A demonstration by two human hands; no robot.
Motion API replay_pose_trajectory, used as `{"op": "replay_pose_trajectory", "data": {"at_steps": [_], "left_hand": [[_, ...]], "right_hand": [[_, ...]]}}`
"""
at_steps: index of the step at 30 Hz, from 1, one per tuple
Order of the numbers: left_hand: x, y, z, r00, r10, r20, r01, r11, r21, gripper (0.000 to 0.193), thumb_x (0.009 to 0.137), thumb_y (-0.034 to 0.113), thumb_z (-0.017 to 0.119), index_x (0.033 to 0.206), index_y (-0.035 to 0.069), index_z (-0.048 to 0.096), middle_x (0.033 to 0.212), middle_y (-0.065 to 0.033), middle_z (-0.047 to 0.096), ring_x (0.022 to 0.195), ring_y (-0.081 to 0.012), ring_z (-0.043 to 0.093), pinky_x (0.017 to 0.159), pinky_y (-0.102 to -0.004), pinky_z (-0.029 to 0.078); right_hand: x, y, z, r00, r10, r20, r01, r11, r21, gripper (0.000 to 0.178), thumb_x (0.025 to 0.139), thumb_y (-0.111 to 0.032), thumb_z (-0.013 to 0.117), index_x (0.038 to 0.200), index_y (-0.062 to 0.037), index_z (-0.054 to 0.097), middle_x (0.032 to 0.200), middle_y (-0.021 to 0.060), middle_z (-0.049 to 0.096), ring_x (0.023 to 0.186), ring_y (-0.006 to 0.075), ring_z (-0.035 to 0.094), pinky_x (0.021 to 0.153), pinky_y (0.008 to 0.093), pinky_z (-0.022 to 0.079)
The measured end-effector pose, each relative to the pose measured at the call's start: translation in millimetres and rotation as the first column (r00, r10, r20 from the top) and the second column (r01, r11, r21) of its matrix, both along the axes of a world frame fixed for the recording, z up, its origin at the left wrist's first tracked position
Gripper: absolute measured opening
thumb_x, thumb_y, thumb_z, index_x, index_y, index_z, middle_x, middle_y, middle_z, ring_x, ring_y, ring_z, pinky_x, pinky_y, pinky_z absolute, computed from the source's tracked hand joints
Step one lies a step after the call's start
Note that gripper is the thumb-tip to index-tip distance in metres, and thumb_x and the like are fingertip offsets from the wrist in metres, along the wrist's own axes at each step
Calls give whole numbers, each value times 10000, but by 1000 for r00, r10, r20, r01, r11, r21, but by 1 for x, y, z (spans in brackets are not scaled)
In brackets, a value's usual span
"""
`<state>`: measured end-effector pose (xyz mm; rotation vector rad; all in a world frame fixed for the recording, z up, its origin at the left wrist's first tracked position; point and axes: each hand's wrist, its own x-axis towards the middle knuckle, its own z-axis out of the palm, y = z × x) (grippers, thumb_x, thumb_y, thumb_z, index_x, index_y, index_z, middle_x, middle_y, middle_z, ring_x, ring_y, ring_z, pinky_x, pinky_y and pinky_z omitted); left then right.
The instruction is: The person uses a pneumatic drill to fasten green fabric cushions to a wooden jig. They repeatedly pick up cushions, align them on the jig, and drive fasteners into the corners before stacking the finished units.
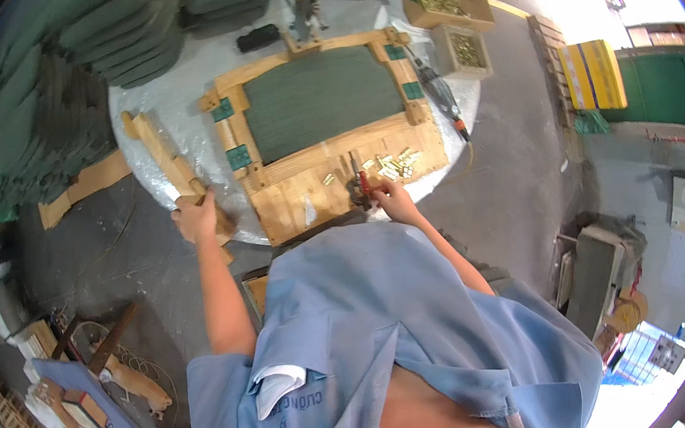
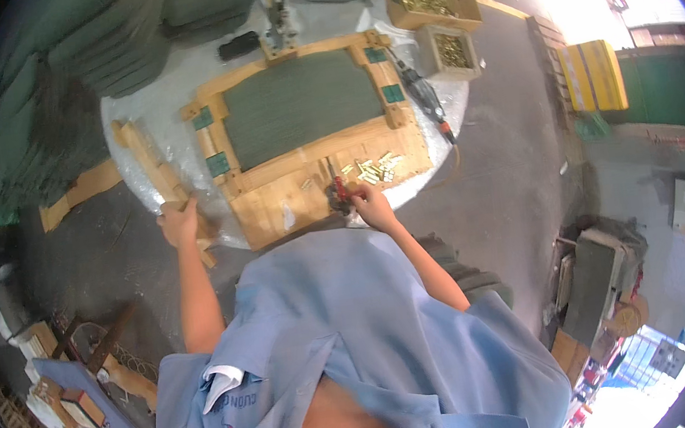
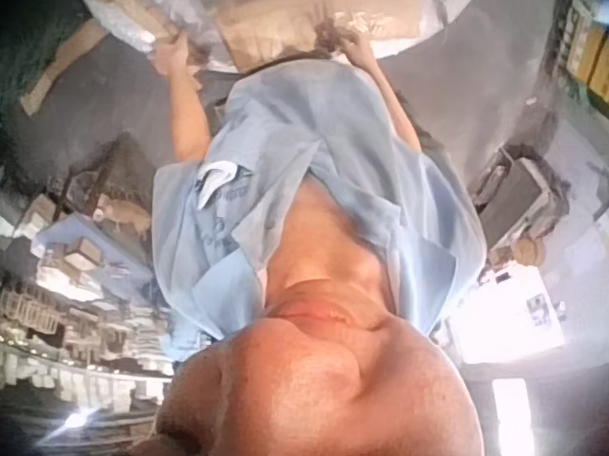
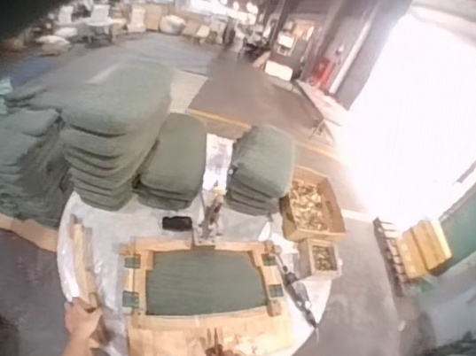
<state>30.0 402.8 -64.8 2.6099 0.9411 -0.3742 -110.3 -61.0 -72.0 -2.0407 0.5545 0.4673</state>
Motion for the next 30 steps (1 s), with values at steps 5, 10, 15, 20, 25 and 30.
{"op": "replay_pose_trajectory", "data": {"at_steps": [5,10,15,20,25,30], "left_hand": [[-5,1,-3,998,-53,-29,54,998,34,1114,804,859,687,1539,46,484,1408,-261,543,1255,-431,636,1001,-532,552],[-11,-11,-3,1000,-11,-17,10,1000,-19,1065,871,821,649,1576,48,452,1474,-265,519,1318,-425,599,1036,-528,530],[-47,-42,-13,962,65,267,-54,997,-49,909,979,623,666,1622,44,388,1589,-309,419,1453,-471,466,1148,-560,444],[-116,-119,0,891,-279,359,169,936,309,812,1021,503,661,1622,37,376,1632,-328,365,1493,-502,406,1207,-609,361],[-171,-180,22,863,-256,435,229,967,114,725,1021,337,705,1596,21,396,1625,-327,373,1495,-504,397,1211,-601,358],[-221,-195,10,886,-167,434,228,969,-93,576,1034,249,694,1515,1,496,1574,-296,431,1433,-466,477,1155,-524,440]], "right_hand": [[16,-20,17,976,-83,200,152,921,-360,210,943,-160,713,1132,-72,687,1003,159,744,888,330,737,784,438,576],[26,-63,21,968,-94,232,199,851,-485,381,894,-121,697,1266,-150,621,1198,179,651,1007,428,696,852,534,565],[47,-105,32,986,64,154,9,900,-435,438,908,-86,653,1330,-204,645,1240,166,648,1069,424,695,892,512,568],[56,-141,23,898,373,235,-241,862,-445,392,907,-91,668,1281,-204,688,1229,150,671,1080,404,701,914,495,572],[62,-164,19,860,469,200,-369,843,-391,349,899,-103,670,1237,-181,704,1241,149,672,1067,407,706,909,501,574],[70,-167,15,809,521,271,-422,836,-350,163,958,-250,723,1060,-126,695,1027,117,722,957,388,729,814,495,590]]}}
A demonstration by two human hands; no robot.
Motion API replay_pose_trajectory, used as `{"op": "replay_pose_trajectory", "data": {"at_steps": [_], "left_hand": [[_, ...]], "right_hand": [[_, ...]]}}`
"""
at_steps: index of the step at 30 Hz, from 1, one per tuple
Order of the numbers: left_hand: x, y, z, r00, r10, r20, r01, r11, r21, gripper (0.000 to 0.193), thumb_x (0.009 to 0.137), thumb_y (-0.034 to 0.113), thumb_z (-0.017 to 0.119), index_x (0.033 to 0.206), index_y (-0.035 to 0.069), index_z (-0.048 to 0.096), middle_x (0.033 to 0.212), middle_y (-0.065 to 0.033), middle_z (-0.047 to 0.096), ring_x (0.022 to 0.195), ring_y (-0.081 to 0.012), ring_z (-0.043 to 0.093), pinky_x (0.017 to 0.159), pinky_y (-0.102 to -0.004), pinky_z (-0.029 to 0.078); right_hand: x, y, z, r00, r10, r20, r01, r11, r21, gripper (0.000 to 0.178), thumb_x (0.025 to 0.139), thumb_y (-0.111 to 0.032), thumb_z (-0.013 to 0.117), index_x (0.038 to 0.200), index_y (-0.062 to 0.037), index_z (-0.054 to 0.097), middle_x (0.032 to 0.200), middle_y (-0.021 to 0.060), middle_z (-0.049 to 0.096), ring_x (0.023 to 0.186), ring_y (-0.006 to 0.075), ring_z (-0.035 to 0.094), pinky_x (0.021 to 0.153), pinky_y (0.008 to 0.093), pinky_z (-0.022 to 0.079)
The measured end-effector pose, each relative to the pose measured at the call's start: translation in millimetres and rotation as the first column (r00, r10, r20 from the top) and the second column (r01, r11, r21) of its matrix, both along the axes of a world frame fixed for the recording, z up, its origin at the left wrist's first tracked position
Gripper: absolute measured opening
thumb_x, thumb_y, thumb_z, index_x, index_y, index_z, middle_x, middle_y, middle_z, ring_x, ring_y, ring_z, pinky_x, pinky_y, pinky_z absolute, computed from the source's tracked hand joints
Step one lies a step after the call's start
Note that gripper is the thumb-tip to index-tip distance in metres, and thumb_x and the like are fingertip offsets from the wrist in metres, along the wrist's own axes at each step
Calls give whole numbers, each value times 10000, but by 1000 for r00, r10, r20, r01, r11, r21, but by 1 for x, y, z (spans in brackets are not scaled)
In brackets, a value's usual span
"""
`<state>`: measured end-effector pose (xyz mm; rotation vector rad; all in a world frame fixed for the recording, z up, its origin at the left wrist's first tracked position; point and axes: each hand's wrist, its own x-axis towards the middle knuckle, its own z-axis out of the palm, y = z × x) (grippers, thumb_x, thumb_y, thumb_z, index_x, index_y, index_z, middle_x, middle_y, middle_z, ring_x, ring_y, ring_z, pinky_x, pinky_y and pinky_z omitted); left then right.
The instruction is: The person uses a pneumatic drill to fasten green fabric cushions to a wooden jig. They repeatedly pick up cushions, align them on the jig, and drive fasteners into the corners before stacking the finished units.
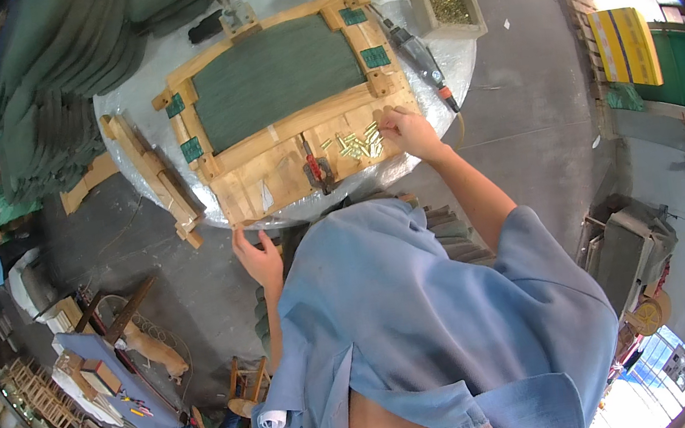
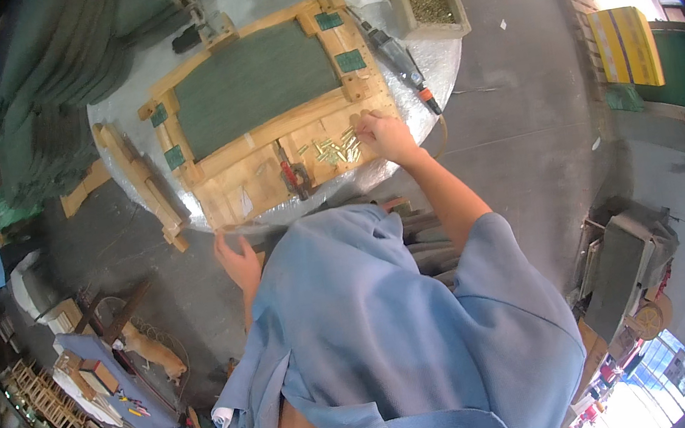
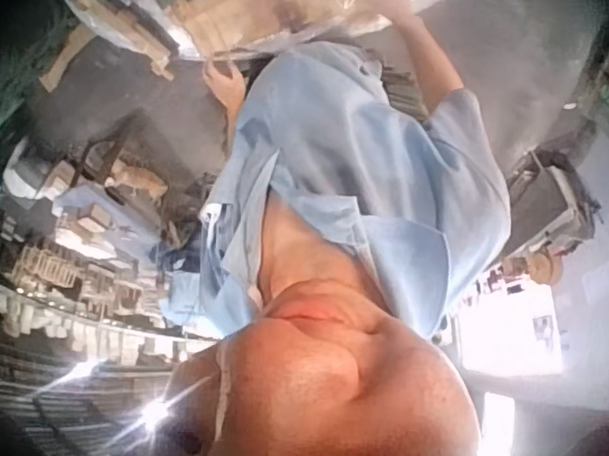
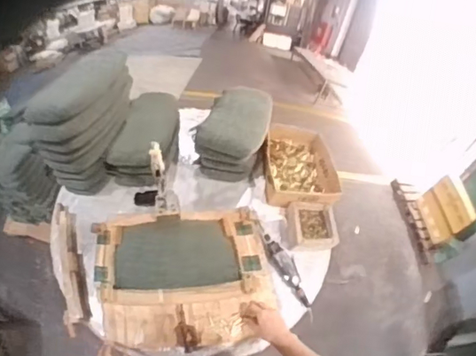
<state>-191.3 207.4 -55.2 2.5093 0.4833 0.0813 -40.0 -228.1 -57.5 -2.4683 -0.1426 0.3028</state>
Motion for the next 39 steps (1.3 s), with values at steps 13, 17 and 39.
{"op": "replay_pose_trajectory", "data": {"at_steps": [13,17,39], "left_hand": [[18,-29,39,981,120,151,-66,944,-322,328,1058,166,675,1347,14,644,1103,-94,640,764,-142,586,710,-307,518],[42,-56,57,984,98,150,-19,889,-458,266,1062,169,668,1287,28,689,958,-57,669,736,-124,588,676,-296,511],[70,-139,42,954,-249,-167,-55,400,-915,368,1076,387,674,1242,61,713,958,-33,759,777,-101,706,644,-265,552]], "right_hand": [[-7,4,-13,989,-89,121,103,988,-114,215,1028,-267,641,1044,-60,696,991,178,724,912,430,717,801,529,578],[-20,8,-14,972,-193,131,201,979,-47,200,995,-239,686,1109,-74,687,1047,180,711,942,417,714,818,516,578],[-49,124,50,999,36,-25,-23,926,377,125,913,-42,758,1026,-9,713,949,118,745,747,204,729,616,356,572]]}}
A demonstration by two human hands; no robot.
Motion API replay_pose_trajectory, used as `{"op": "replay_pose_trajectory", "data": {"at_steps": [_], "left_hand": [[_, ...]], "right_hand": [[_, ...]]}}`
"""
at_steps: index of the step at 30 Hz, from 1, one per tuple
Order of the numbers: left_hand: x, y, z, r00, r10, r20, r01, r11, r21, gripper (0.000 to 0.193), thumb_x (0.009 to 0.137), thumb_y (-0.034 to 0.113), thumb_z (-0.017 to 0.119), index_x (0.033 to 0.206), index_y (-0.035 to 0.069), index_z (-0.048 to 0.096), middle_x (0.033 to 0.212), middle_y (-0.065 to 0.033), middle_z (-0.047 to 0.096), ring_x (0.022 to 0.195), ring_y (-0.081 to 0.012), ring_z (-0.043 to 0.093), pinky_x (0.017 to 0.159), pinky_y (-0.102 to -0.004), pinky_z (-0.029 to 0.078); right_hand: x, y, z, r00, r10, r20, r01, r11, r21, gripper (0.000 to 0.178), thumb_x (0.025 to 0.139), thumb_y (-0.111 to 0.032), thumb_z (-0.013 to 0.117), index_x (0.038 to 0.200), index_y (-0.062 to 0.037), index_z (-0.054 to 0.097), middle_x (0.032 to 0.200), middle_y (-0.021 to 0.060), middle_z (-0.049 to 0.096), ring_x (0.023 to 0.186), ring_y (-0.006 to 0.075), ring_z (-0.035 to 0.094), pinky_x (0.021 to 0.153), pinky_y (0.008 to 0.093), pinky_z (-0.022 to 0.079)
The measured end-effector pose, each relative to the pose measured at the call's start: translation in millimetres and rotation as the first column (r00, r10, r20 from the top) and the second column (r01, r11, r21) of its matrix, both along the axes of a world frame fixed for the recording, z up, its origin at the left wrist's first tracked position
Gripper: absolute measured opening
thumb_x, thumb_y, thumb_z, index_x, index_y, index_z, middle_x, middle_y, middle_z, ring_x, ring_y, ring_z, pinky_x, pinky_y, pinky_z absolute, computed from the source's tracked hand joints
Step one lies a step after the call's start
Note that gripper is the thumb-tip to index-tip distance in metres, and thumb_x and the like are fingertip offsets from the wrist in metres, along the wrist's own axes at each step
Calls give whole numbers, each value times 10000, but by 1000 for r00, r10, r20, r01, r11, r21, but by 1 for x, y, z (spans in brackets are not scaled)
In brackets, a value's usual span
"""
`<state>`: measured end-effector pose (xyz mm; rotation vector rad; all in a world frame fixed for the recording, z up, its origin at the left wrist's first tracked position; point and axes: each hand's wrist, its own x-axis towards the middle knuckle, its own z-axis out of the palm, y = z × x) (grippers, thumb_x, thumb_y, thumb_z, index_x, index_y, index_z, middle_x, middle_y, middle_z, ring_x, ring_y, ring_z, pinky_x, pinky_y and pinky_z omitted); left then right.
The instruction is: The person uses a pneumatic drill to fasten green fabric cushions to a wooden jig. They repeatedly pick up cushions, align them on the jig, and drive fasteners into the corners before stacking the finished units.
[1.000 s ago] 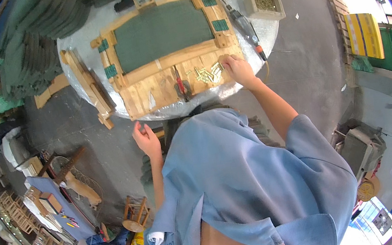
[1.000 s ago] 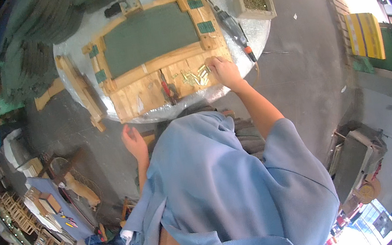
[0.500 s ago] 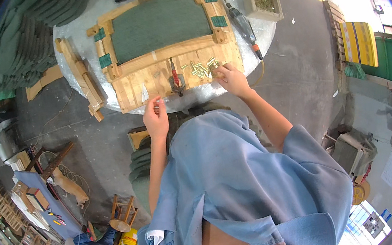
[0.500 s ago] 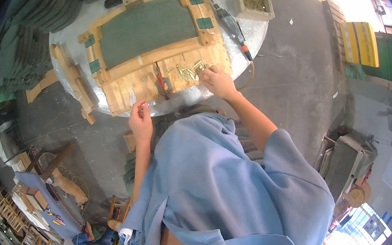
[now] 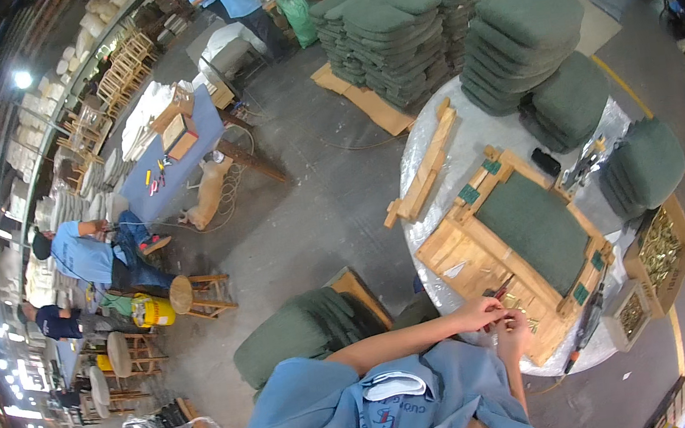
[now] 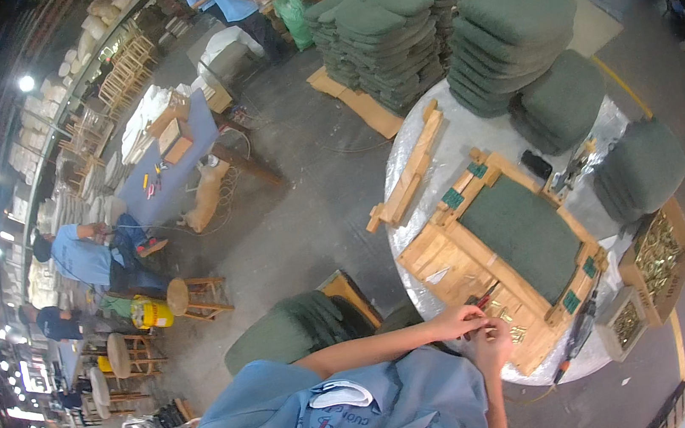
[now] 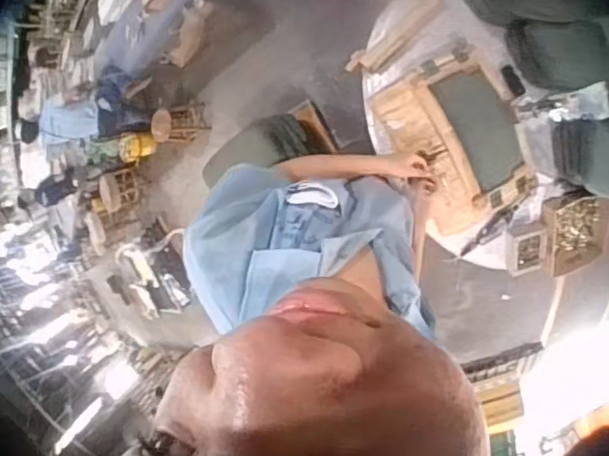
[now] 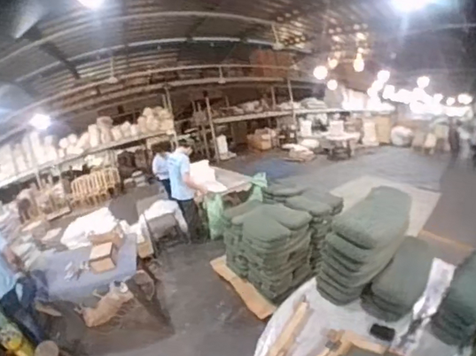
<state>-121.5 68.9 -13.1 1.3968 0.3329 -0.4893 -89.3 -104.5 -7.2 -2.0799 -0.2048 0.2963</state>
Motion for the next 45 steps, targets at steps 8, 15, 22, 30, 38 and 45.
{"op": "replay_pose_trajectory", "data": {"at_steps": [8,15,22,30,38,45], "left_hand": [[-2,8,-39,940,297,-169,-331,914,-233,346,1127,273,582,1394,61,637,1170,-68,767,859,-145,751,728,-296,600],[-14,43,-42,881,416,-225,-457,873,-173,318,1130,198,545,1414,56,524,1263,-113,752,869,-171,762,737,-313,598],[0,52,-42,798,571,-194,-602,772,-205,207,1085,138,622,1230,46,507,1160,-152,771,827,-196,765,710,-332,611],[53,72,-46,790,590,-166,-612,742,-273,363,1001,48,687,1346,53,576,1096,-142,771,867,-200,768,716,-326,623],[138,98,-16,772,632,58,-635,770,62,107,1023,103,709,1077,11,708,991,-103,767,760,-180,761,636,-309,621],[219,125,-38,868,226,442,-492,286,822,104,993,182,704,968,97,759,1047,-102,767,900,-317,748,765,-436,606]], "right_hand": [[13,-52,-31,992,-125,2,125,992,9,319,931,-54,770,1234,4,692,1062,137,705,896,209,697,733,331,562],[16,-138,-76,964,-259,60,254,831,-495,438,878,-228,756,1250,-37,625,1101,197,658,1006,402,658,894,489,527],[24,-144,-87,986,-147,-78,90,865,-494,346,895,-290,732,1119,-34,669,1023,166,719,950,360,705,857,482,548],[20,-139,-88,983,-177,-58,138,900,-413,301,947,-290,713,976,9,691,891,204,720,822,382,700,751,492,537],[23,-126,-60,951,-308,-24,275,880,-387,291,933,-353,810,1011,-91,711,968,77,718,867,252,723,787,399,567],[22,-119,-50,946,-325,-22,286,859,-424,255,922,-329,831,949,-104,713,897,40,691,759,200,677,702,369,545]]}}
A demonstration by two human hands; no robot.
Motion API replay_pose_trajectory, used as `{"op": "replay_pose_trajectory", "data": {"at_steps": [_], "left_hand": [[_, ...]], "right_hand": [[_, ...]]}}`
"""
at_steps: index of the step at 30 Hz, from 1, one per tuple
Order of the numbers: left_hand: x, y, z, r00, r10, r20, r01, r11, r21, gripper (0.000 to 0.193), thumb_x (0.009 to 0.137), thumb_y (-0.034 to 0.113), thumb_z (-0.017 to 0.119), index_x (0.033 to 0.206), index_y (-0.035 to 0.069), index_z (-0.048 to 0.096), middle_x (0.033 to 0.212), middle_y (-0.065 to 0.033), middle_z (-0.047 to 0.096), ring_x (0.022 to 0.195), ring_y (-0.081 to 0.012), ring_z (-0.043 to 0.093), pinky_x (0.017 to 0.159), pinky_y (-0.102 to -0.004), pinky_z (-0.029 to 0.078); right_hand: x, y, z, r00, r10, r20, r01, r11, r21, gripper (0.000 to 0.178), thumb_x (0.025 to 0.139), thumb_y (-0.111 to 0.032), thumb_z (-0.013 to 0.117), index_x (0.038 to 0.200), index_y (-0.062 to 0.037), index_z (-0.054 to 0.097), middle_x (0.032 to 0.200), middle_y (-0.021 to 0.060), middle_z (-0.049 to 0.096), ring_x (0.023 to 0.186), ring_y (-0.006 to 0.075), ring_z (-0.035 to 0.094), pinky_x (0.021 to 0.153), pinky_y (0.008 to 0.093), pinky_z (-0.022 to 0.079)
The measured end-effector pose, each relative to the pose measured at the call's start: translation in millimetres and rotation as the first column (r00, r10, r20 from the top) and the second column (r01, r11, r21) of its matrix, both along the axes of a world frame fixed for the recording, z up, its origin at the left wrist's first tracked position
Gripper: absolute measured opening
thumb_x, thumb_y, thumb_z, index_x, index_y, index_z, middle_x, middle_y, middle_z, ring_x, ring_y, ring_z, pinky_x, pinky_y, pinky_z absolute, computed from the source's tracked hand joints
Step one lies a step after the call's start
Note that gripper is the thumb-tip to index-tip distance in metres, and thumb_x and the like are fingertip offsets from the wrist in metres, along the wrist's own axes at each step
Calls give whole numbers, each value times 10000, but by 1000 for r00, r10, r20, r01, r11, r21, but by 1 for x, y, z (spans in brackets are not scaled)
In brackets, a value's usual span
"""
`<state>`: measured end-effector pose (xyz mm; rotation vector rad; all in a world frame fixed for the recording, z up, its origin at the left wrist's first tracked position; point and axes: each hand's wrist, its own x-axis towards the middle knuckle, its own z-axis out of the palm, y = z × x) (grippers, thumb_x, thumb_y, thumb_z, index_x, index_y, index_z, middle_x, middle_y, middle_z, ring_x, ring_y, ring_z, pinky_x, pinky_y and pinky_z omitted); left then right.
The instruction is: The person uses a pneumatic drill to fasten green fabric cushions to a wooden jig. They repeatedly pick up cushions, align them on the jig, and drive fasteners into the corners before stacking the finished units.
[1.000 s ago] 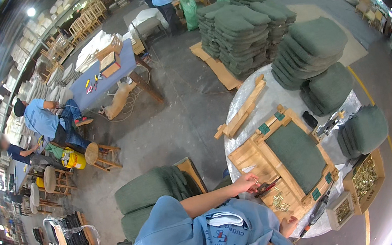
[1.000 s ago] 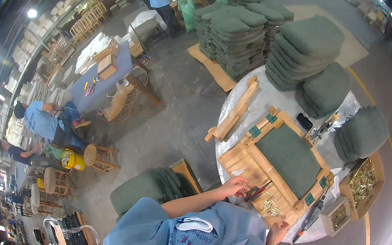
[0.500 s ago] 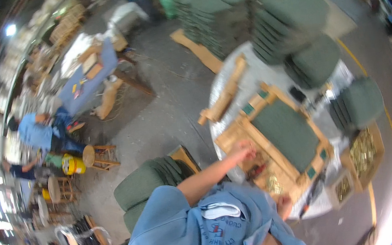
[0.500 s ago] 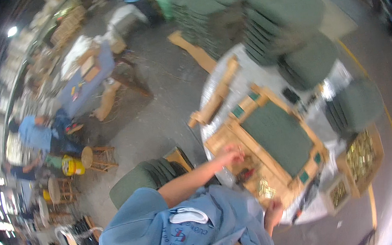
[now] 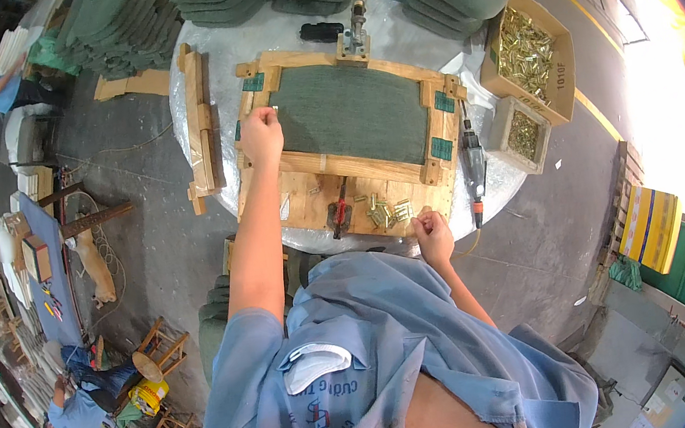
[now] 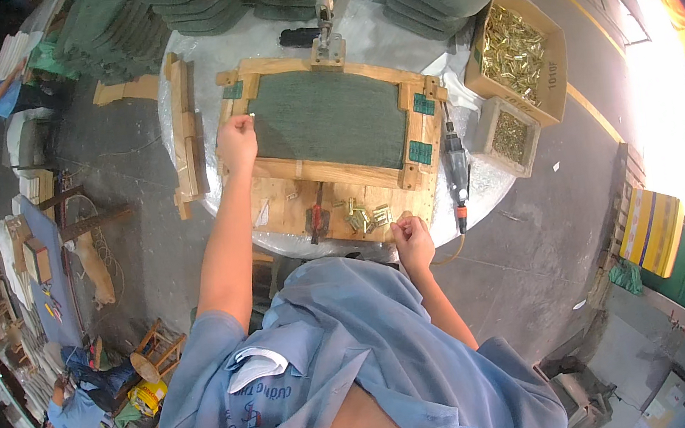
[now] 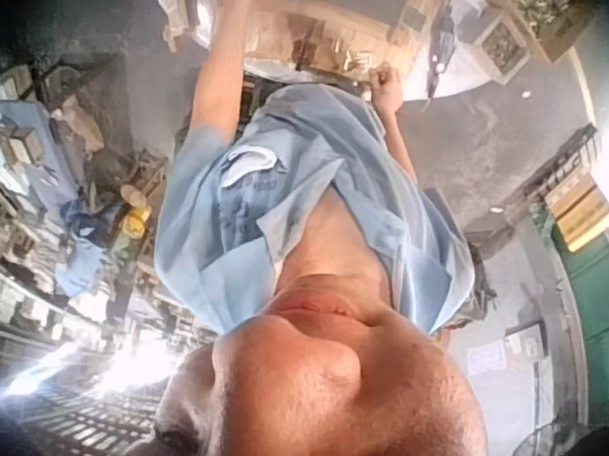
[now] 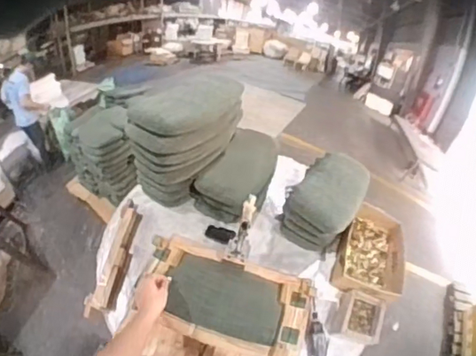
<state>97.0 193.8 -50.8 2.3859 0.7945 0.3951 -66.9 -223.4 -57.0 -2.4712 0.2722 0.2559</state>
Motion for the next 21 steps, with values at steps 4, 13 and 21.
{"op": "replay_pose_trajectory", "data": {"at_steps": [4,13,21], "left_hand": [[25,11,-5,996,2,-93,14,985,173,81,969,207,706,960,138,748,1043,-98,705,1030,-376,675,849,-493,564],[33,4,-12,971,225,-84,-194,941,279,475,911,360,801,1268,116,603,1319,-145,573,1265,-379,544,1042,-549,449],[40,25,-17,974,194,-121,-174,972,159,533,938,480,777,1285,98,647,1308,-181,619,1262,-402,563,1049,-546,453]], "right_hand": [[2,-3,-2,1000,21,-2,-21,1000,-11,260,919,-324,838,922,-106,696,847,30,668,719,199,657,665,368,529],[5,-1,0,999,6,-37,-5,1000,16,271,920,-323,842,894,-114,671,814,21,655,691,196,655,638,368,520],[1,-9,-9,996,-27,-90,29,999,18,230,915,-316,832,957,-127,708,864,52,717,770,227,721,709,378,565]]}}
